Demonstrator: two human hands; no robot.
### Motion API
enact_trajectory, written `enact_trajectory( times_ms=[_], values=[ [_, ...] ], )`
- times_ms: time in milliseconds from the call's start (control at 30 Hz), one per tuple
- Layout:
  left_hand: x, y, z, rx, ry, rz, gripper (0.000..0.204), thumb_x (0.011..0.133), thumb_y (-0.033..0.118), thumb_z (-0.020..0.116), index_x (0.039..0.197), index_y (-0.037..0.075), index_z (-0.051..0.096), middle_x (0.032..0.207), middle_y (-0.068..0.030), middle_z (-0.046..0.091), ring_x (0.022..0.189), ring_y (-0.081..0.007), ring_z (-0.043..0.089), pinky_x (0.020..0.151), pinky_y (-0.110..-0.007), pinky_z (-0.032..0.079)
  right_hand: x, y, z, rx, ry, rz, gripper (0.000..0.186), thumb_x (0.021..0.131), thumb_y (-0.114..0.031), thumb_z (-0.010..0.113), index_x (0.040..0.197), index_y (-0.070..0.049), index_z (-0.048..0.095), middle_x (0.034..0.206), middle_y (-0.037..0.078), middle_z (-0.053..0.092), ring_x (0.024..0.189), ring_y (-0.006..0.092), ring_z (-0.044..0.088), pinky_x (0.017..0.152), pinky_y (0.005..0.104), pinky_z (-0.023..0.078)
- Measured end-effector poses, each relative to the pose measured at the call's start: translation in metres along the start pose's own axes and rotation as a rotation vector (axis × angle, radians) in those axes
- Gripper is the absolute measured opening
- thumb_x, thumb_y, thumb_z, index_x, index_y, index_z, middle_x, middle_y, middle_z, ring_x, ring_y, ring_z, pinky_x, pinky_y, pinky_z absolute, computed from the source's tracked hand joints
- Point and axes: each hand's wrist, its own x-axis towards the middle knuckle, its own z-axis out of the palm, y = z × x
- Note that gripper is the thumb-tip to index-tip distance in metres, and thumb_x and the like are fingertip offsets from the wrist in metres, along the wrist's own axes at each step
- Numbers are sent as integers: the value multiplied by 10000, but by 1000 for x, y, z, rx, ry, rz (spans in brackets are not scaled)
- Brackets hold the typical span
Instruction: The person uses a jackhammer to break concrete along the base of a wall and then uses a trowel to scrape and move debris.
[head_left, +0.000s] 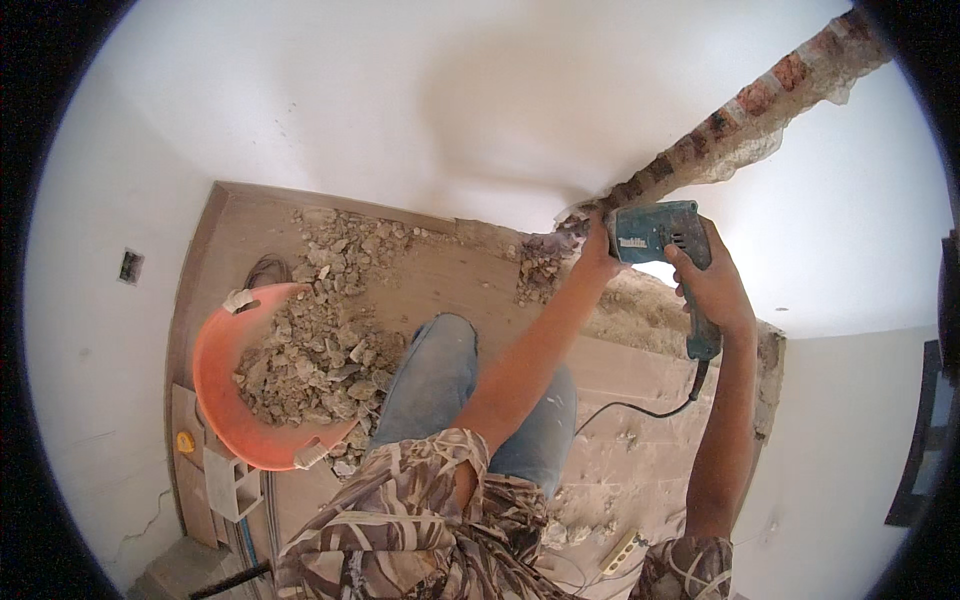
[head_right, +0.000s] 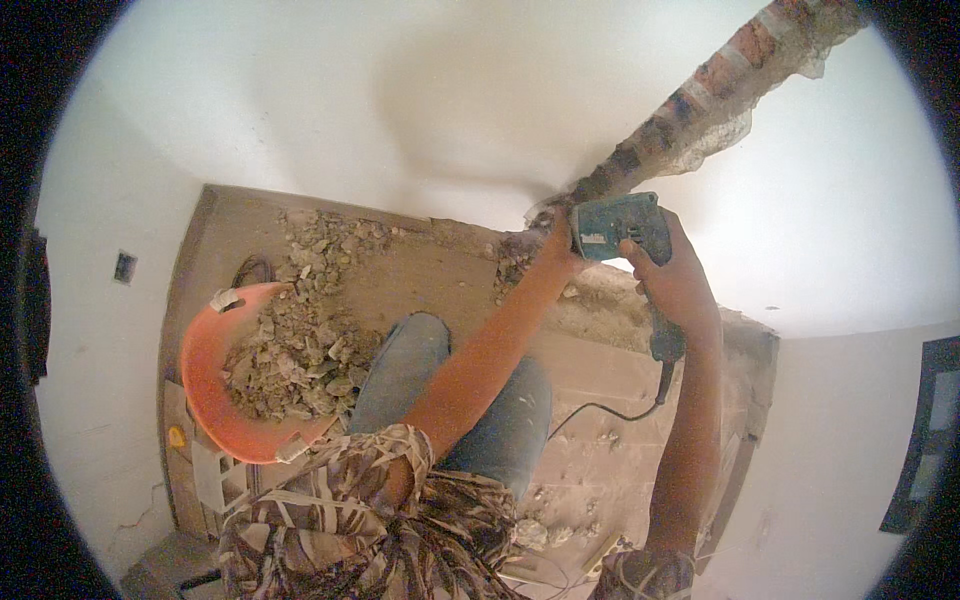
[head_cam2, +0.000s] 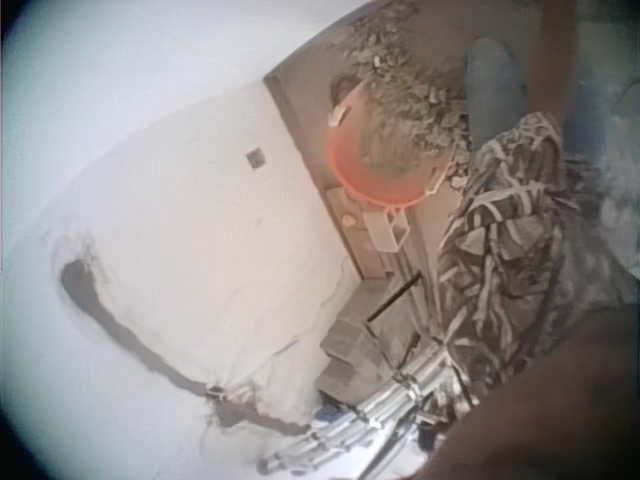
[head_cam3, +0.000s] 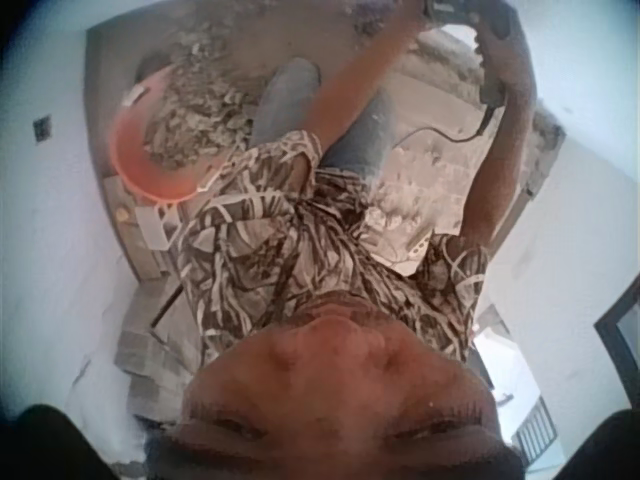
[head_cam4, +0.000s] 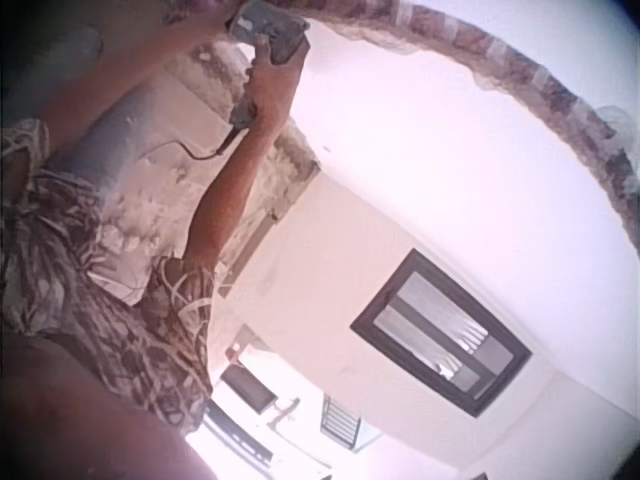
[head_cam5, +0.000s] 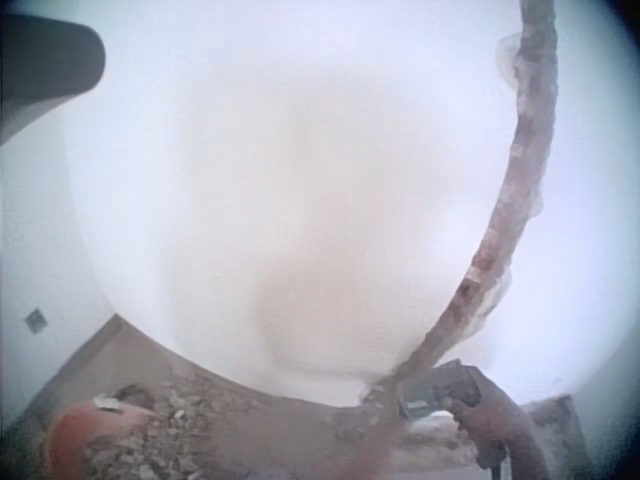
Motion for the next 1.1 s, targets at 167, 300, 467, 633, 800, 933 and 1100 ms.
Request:
enact_trajectory(
  times_ms=[167, 300, 467, 633, 800, 933, 1100],
  values=[
    [1, -1, -4, 8, 34, 37, 605, 987, 564, 360, 1299, 80, 547, 1277, -144, 607, 1182, -318, 585, 998, -479, 504, 7, -4, -5, -35, -32, 12, 560, 904, -328, 667, 1353, -73, 450, 822, 69, 616, 678, 135, 604, 581, 298, 529],
    [13, 3, -18, 150, -57, 112, 572, 980, 541, 396, 1305, 88, 526, 1308, -136, 583, 1192, -293, 578, 999, -443, 507, 9, -7, -9, -38, -71, 17, 584, 897, -336, 669, 1361, -68, 438, 856, 80, 627, 676, 144, 612, 582, 307, 538],
    [11, 8, -60, 421, -110, 277, 526, 976, 528, 415, 1264, 109, 551, 1261, -105, 607, 1153, -266, 586, 982, -435, 507, 7, 15, 12, 41, -9, -105, 590, 891, -313, 682, 1370, -92, 418, 749, 46, 596, 596, 132, 593, 471, 296, 494],
    [-20, -25, -89, 291, 112, 75, 638, 963, 628, 349, 1242, 110, 596, 1247, -113, 621, 1187, -289, 564, 1011, -488, 456, -43, 116, 46, -23, 174, -212, 739, 836, -191, 734, 1441, -51, 333, 987, 144, 638, 736, 193, 635, 518, 327, 534],
    [-67, -53, -101, 552, 429, -85, 604, 950, 599, 473, 1204, 68, 609, 1188, -102, 659, 1119, -266, 616, 987, -451, 484, -122, 210, 113, 267, 378, -124, 777, 837, -159, 719, 1470, -22, 288, 990, 128, 627, 749, 186, 631, 522, 311, 531],
    [-110, -46, -134, 1066, 74, 302, 577, 902, 582, 576, 1203, 90, 601, 1166, -95, 665, 1100, -254, 627, 978, -437, 493, -142, 191, 115, 372, 380, -140, 777, 854, -185, 709, 1469, 7, 274, 1070, 164, 588, 836, 216, 601, 606, 323, 501],
    [-130, -90, -43, 1133, -100, 379, 582, 922, 414, 641, 1361, 72, 472, 1281, -108, 599, 1177, -229, 581, 1029, -417, 462, -155, 156, 79, 267, 375, -56, 763, 875, -214, 696, 1465, 25, 275, 1275, 274, 531, 1119, 368, 576, 914, 435, 482]
  ],
)
